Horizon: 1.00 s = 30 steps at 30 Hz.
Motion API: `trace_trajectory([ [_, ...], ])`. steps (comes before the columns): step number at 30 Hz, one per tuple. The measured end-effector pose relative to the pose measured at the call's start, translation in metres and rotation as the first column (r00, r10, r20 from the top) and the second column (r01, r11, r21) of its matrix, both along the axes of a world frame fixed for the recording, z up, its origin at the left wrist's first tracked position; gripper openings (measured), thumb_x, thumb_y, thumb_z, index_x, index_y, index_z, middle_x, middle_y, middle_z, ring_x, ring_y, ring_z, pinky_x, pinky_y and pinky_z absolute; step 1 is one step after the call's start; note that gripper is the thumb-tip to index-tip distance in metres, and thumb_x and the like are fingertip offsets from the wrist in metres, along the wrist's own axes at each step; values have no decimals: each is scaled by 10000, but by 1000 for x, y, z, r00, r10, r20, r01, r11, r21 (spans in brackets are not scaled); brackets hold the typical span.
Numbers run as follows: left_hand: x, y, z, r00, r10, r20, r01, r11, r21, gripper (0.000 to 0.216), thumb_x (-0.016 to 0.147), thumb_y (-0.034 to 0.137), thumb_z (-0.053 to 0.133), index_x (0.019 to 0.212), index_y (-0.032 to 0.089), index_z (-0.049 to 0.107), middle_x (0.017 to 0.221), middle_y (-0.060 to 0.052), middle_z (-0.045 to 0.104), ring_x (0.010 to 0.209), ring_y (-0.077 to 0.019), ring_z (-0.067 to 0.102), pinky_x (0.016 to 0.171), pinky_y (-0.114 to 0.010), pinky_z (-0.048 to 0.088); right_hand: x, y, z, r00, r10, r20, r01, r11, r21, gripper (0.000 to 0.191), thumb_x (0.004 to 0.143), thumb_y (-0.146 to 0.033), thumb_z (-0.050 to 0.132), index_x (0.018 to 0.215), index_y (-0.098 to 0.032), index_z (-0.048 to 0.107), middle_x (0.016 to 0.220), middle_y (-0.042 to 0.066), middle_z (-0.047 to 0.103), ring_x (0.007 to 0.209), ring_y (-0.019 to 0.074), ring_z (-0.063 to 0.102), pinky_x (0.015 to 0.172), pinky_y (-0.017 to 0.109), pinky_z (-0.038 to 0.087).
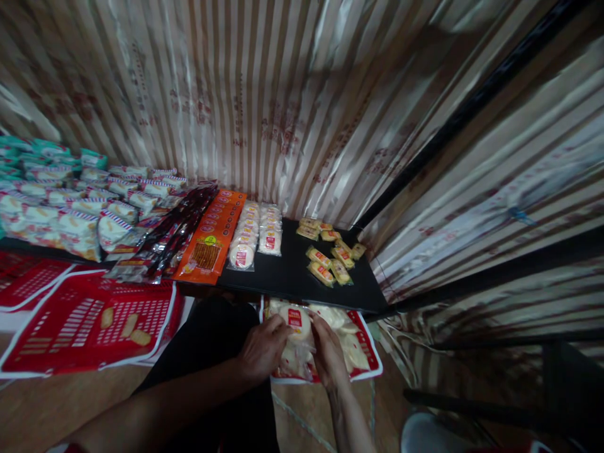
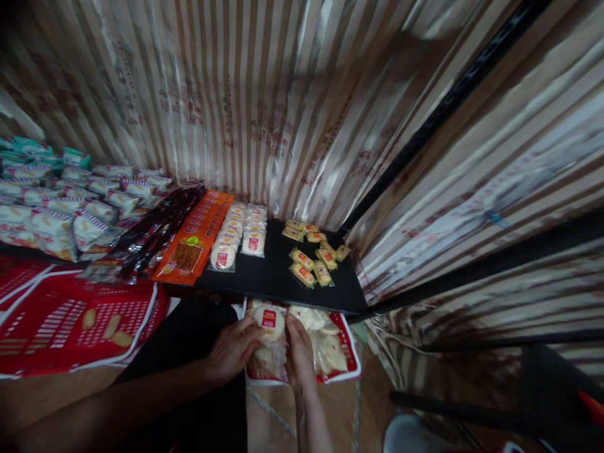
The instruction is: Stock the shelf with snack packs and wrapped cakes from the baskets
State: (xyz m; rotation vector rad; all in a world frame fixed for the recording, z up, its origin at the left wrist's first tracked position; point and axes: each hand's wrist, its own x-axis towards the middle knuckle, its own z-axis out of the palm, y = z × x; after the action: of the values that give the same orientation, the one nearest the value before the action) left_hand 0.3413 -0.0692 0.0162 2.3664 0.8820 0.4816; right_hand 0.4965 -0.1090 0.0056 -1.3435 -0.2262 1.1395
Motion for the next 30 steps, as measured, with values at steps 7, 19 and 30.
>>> trace_trajectory([
  [7, -12, 8, -4, 994, -20, 108, 19, 1000, 18, 295, 877, 121, 353, 1033, 236, 575, 1070, -36, 560, 974, -148, 547, 863, -245, 442, -3, 11, 16, 998, 54, -46, -51, 997, 60, 486, 559, -358, 790, 983, -188, 623, 780, 19, 714, 628, 161, 641, 567, 259, 486],
  [19, -9, 54, -12, 899, 236, 369, -203, 971, -125, 363, 808, 35, 332, 1043, 188, 562, 1085, -70, 539, 1028, -146, 538, 916, -294, 460, -5, 48, 13, 991, 132, 28, -133, 990, 43, 404, 533, -356, 798, 872, -191, 653, 761, -1, 699, 645, 126, 615, 601, 228, 479],
  [30, -11, 82, 3, 843, 415, 342, -447, 894, 17, 360, 825, 94, 348, 1103, 195, 553, 1212, -79, 493, 1172, -188, 451, 1016, -357, 390, -11, 71, 4, 997, 70, -30, -69, 997, 28, 424, 487, -267, 800, 859, -199, 608, 750, -8, 694, 683, 153, 646, 594, 259, 538],
])
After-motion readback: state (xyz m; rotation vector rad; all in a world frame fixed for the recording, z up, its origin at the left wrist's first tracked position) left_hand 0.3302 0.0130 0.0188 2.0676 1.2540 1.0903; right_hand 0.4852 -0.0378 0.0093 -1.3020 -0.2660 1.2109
